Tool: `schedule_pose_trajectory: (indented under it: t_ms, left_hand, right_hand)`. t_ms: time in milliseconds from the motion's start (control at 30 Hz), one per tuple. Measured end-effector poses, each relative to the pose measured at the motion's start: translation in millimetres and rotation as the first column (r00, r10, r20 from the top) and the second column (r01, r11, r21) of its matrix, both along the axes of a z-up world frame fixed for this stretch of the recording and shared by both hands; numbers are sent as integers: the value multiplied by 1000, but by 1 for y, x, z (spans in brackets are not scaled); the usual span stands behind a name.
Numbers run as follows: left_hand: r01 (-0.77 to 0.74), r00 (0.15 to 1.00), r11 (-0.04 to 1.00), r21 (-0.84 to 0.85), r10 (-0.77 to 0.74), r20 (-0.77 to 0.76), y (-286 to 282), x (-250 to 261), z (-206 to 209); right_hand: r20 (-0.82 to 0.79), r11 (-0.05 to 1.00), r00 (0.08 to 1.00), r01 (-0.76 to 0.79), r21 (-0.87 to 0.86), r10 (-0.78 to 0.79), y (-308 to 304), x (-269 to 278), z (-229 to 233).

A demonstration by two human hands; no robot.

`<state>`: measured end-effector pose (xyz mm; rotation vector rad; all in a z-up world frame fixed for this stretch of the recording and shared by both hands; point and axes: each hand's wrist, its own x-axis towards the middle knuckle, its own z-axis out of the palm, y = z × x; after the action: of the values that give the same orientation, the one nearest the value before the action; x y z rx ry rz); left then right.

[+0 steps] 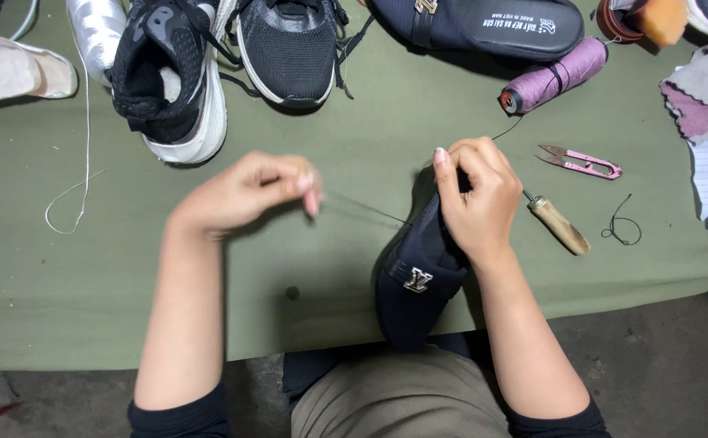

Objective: The person is repairing a black slip-on shoe by hand. They use a wooden-handled awl to pierce the sole and pull a black thread through the material. The person also uses scissors to cut the thread and continues stitching the shoe.

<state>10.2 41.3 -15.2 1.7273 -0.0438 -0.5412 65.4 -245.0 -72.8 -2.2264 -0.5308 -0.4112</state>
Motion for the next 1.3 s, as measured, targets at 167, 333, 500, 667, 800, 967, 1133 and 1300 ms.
schedule_pose_trajectory:
  t_ms: [167,333,500,667,800,967,1133,1300]
  left_hand:
    - [-284,954,605,-744,257,-155,-55,23,-53]
    - [-515,856,501,-696,336,-392,-84,50,-65]
    - [-563,826,459,-687,321,-463,-100,58,-74]
    - [-484,873,525,-700,336,-353,-120,55,-44]
    - [-353,935,633,-689,264,-237,-132,55,-30]
    - [-187,982,785,-591,133,-134,-137,60,11]
    - [-174,984,873,-455,134,-119,-152,79,10]
    - [-224,968,844,-486,135,-212,-153,95,-2]
  right_hand:
    - [27,997,997,-78,24,77,-3,5,-7]
    - [16,970,984,-176,166,175,-14,13,-18]
    - [22,946,981,-193,262,194,-29,19,-44]
    - [-77,923,973,-178,342,216,-39,19,-42]
    - [-286,959,916,-279,46,281,-46,8,13]
    - [-489,818,872,-284,-500,4,-21,-25,62]
    - [-607,845,792,-281,-455,-63,-20,-33,58]
    - [-567,859,823,-271,-435,-27,-24,-31,51]
